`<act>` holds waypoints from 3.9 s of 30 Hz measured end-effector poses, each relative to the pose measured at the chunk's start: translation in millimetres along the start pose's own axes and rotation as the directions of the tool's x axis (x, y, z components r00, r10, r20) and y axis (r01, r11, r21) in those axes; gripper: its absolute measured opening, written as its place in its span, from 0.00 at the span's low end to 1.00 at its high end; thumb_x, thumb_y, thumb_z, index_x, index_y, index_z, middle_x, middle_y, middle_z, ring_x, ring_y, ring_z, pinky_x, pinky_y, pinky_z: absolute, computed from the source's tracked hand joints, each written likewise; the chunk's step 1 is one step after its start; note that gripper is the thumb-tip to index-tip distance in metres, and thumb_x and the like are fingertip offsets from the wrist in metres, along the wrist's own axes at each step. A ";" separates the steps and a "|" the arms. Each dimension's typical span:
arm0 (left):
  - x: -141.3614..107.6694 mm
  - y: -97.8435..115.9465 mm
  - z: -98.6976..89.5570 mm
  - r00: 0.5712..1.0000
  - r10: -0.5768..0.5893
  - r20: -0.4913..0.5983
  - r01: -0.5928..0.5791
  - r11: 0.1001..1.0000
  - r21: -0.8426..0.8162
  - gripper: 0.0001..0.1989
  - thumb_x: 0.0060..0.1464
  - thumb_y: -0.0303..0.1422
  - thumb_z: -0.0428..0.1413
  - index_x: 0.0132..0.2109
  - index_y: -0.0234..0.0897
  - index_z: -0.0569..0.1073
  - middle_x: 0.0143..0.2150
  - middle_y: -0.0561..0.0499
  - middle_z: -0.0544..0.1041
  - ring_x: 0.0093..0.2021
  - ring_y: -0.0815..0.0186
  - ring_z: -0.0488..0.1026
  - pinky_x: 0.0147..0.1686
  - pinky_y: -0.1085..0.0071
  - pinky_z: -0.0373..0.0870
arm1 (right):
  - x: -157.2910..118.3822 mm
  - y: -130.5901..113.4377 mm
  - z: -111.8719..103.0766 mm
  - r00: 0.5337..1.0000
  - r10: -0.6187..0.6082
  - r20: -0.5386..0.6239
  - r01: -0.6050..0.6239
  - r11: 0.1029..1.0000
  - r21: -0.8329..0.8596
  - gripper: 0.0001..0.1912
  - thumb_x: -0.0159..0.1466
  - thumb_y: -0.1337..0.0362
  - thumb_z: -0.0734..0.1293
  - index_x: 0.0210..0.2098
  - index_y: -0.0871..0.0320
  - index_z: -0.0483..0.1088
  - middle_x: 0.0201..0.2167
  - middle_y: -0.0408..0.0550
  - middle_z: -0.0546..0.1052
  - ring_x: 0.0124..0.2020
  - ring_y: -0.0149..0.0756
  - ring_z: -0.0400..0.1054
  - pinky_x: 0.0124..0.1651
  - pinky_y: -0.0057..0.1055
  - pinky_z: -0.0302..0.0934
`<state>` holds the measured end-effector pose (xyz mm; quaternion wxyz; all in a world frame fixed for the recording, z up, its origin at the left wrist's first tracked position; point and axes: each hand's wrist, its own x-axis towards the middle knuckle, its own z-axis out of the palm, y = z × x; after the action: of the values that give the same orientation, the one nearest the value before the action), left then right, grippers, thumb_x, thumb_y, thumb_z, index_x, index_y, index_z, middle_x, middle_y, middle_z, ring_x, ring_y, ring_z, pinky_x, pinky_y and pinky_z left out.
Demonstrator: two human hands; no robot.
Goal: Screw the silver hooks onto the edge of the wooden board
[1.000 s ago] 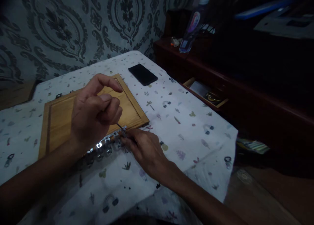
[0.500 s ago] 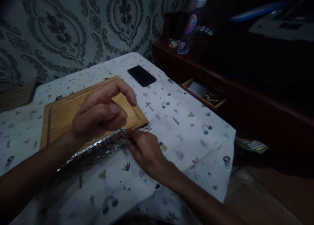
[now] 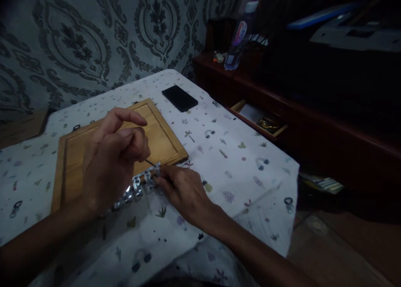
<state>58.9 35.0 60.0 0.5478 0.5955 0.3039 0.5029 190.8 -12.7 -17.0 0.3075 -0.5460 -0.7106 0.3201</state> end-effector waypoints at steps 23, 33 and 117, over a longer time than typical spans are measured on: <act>14.7 -2.9 8.9 1.000 0.025 0.011 -0.024 0.999 -0.040 0.05 0.61 0.33 0.48 0.36 0.40 0.65 0.17 0.61 0.50 0.16 0.74 0.48 0.17 0.75 0.47 | 0.5 -0.4 -2.6 1.000 0.000 0.024 0.000 1.000 -0.010 0.15 0.68 0.61 0.61 0.24 0.57 0.62 0.21 0.40 0.68 0.22 0.29 0.61 0.29 0.27 0.50; 25.6 2.8 -9.9 0.988 -0.063 0.140 0.059 0.998 0.032 0.04 0.57 0.28 0.47 0.39 0.39 0.66 0.19 0.60 0.59 0.19 0.73 0.56 0.21 0.75 0.57 | -0.3 2.8 1.3 1.000 -0.016 -0.007 0.016 0.999 -0.039 0.14 0.68 0.62 0.62 0.26 0.57 0.64 0.21 0.42 0.70 0.23 0.31 0.64 0.29 0.27 0.52; 20.1 12.0 -7.1 0.928 -0.163 0.336 0.164 0.986 0.027 0.12 0.56 0.23 0.49 0.45 0.40 0.72 0.29 0.53 0.70 0.31 0.68 0.67 0.33 0.73 0.67 | -2.2 3.5 0.8 1.000 0.008 0.013 -0.009 1.000 0.019 0.13 0.68 0.60 0.61 0.27 0.56 0.64 0.24 0.42 0.72 0.25 0.31 0.65 0.30 0.28 0.53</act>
<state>56.2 53.3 76.0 0.6321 0.6448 0.2539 0.3466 192.7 -14.3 -20.4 0.3068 -0.5439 -0.7071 0.3318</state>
